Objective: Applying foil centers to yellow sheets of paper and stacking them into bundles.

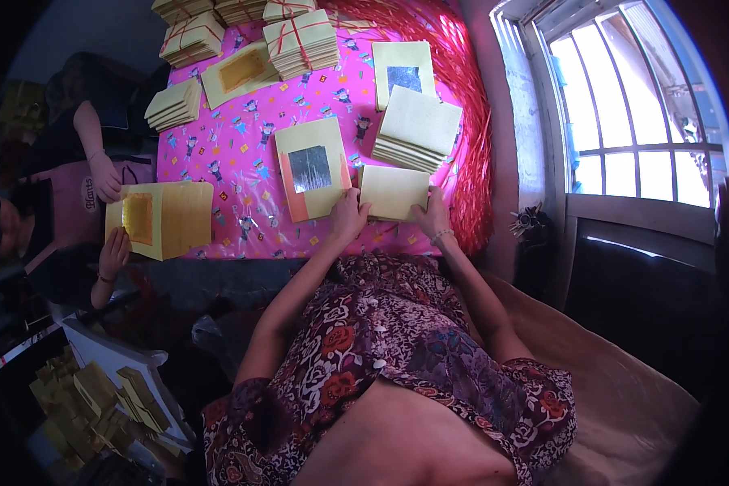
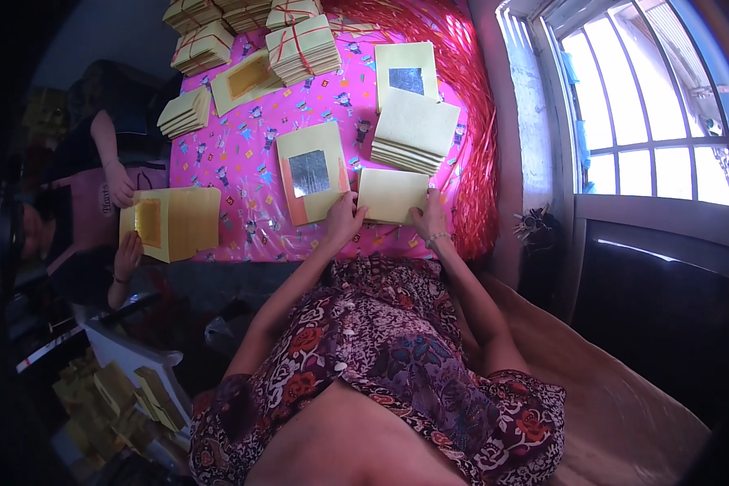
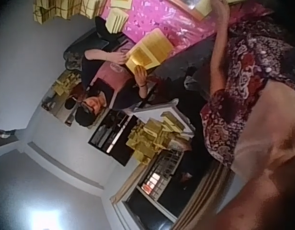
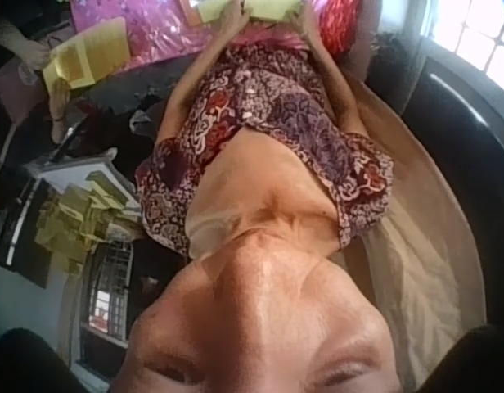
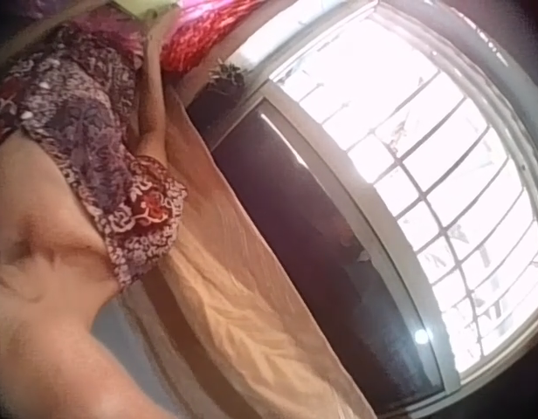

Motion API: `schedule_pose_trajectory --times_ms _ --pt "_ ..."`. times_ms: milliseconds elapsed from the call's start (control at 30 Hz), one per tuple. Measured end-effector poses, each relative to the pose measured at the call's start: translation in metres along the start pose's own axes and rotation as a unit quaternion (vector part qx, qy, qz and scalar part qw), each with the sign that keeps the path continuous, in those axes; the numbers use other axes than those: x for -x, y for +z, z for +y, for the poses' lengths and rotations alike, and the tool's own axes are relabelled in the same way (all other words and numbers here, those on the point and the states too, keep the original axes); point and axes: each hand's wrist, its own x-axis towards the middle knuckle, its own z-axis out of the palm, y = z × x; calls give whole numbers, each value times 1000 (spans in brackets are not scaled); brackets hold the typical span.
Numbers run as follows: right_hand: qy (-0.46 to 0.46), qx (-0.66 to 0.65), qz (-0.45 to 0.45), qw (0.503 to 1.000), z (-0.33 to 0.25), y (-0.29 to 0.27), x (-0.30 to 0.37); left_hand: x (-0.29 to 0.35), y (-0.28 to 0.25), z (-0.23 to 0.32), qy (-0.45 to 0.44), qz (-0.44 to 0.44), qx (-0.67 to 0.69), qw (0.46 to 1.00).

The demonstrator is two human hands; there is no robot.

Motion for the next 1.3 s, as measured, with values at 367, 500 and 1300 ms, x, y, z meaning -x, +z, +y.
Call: schedule_pose_trajectory --times_ms 367,500,1300 --pt "17 86 -22 996 8 10 -13 -3 -1 -2 -15 -22 -1 1000" --pt "28 94 -49 994 -1 5 -15 0 -4 -4 -22 -15 12 1000" --pt "-361 206 -92 905 -116 48 -26 23 -113 -52 97 22 -142 985"
